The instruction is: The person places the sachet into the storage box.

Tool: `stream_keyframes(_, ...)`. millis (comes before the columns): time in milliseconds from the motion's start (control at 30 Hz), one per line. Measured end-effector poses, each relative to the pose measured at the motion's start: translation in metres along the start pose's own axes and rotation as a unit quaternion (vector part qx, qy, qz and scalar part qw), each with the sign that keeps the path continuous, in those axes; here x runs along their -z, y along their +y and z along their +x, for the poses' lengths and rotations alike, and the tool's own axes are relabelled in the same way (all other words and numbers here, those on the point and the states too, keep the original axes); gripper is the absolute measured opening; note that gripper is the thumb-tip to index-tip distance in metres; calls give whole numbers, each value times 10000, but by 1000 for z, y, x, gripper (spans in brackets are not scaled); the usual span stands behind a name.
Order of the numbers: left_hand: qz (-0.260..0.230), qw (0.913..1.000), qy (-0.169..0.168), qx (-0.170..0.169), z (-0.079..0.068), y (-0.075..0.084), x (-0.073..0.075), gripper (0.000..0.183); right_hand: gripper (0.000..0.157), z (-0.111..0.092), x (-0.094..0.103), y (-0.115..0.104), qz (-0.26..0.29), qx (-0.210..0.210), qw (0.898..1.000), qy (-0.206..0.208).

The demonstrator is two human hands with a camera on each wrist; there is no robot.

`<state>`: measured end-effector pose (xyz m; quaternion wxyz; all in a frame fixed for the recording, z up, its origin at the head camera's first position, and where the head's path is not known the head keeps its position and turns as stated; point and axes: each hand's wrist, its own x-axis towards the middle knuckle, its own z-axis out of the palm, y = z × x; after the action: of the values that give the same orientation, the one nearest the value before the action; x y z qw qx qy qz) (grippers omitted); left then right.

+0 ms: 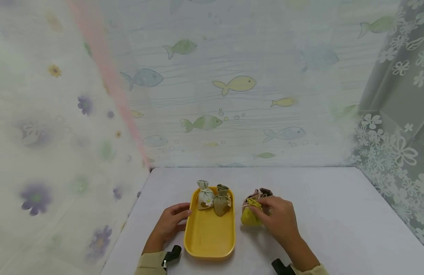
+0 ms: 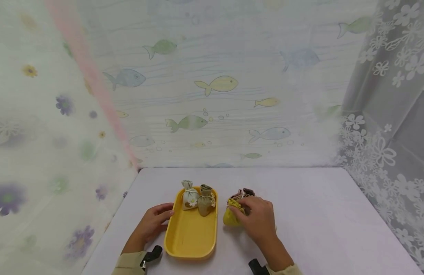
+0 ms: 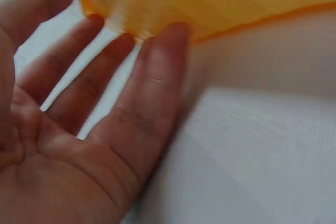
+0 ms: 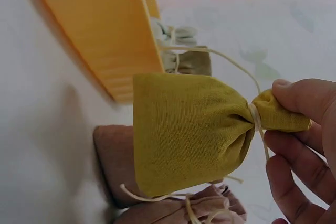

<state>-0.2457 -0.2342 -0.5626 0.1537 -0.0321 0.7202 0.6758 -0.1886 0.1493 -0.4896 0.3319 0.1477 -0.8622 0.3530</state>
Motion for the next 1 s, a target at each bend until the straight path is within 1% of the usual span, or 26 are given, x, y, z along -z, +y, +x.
stream_keyframes(133,129,9994,-314,2,-4,3,2,65,23,5,0,-6,87,-49,9999,-76)
stream_keyframes(233,129,9991,-406,-16,-7,3,1,65,23,8,1,-12,209,-104,9996,-180)
stream_keyframes(400,109,9991,-414,-68,-8,1,-3,63,20,11,1,-21,249,-215,9987,-396)
stream_keyframes(533,118,9990,-419,-135,-7,0,-7,61,19,16,-1,-26,127,-148,9986,-490)
stream_keyframes(633,179,9993,-310,-112,-7,0,-10,61,20,20,-5,-28,92,-31,9988,-481)
stream_keyframes(733,160,9997,-160,-31,-8,-2,-12,62,20,24,-10,-32,129,40,9987,-485)
stream_keyframes(800,110,9999,-122,-2,-8,-3,-13,62,20,27,-14,-34,174,51,9985,-516)
stream_keyframes(1000,-76,9997,-249,-42,-9,-4,-11,63,24,32,-28,-41,211,-6,9973,-705)
